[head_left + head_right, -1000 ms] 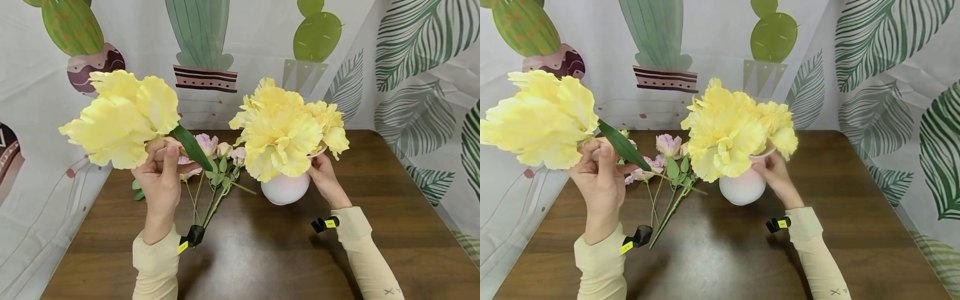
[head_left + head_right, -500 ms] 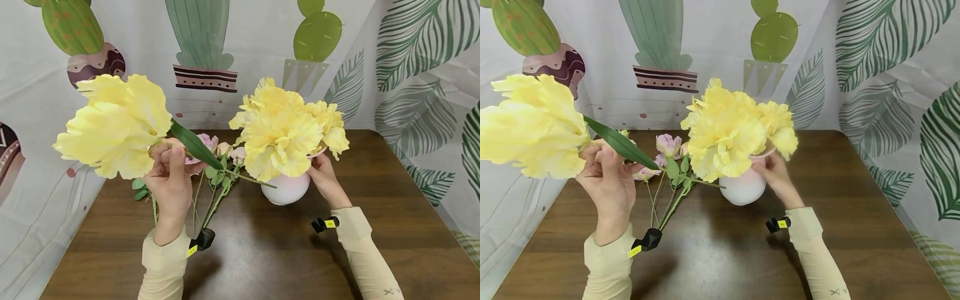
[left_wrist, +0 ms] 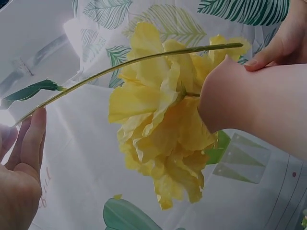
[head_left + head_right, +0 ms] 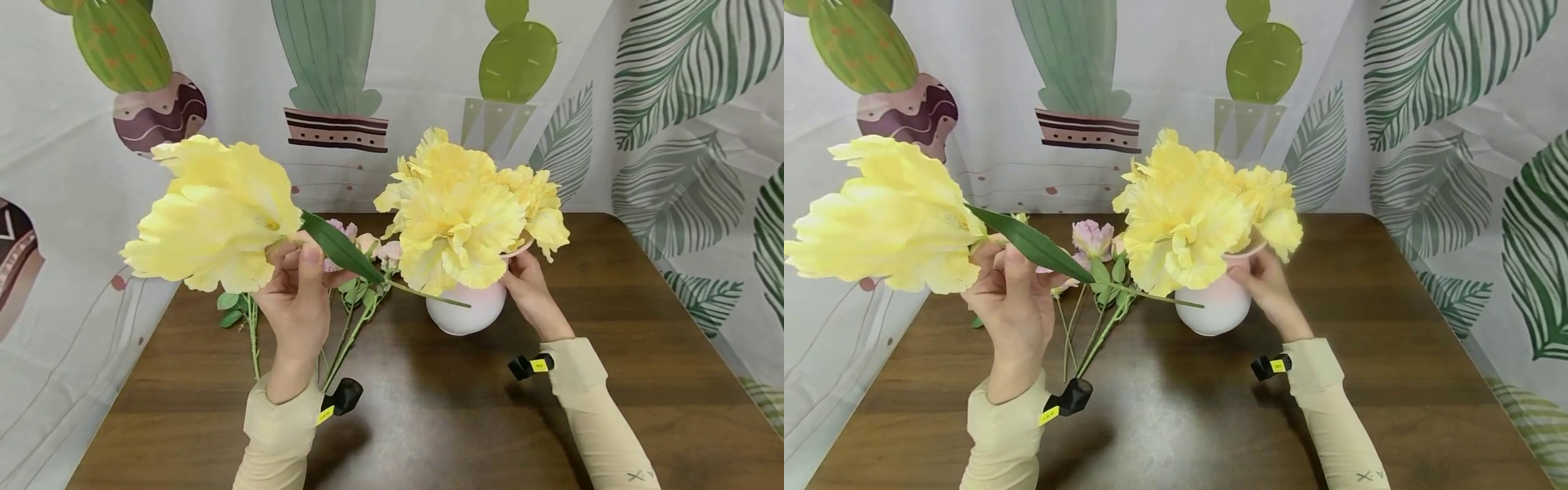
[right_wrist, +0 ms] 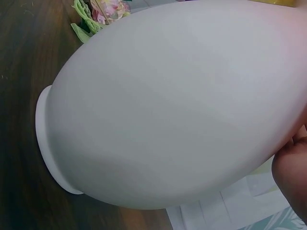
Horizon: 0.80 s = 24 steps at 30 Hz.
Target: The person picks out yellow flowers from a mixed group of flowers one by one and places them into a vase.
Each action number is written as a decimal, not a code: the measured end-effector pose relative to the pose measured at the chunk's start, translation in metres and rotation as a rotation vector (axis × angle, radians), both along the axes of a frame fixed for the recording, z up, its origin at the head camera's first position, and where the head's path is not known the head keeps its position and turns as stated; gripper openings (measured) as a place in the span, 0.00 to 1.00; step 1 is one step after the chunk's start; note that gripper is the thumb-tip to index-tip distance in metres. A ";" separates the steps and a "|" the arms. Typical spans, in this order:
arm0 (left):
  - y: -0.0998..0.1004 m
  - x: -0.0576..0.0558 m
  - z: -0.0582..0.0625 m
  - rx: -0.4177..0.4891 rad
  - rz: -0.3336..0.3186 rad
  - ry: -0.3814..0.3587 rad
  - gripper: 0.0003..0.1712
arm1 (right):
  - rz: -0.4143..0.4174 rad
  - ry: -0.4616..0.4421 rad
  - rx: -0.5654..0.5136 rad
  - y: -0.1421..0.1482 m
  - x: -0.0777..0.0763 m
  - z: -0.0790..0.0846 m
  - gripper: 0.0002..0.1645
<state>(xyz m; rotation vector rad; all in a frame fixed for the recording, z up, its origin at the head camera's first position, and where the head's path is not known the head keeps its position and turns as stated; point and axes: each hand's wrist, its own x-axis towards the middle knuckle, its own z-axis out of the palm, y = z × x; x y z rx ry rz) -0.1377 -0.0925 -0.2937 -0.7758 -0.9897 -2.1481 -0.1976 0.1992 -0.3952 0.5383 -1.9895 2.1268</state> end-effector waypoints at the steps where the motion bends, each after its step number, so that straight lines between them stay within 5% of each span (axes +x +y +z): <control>1: 0.001 0.000 0.000 -0.007 0.002 0.003 0.11 | -0.001 0.000 -0.002 0.000 0.000 0.000 0.15; 8: 0.007 0.000 0.002 -0.007 -0.009 0.024 0.09 | 0.001 0.002 -0.020 0.001 0.001 -0.003 0.14; 24: 0.028 0.008 0.005 -0.029 0.148 0.006 0.21 | -0.021 -0.033 0.004 0.000 0.000 0.000 0.19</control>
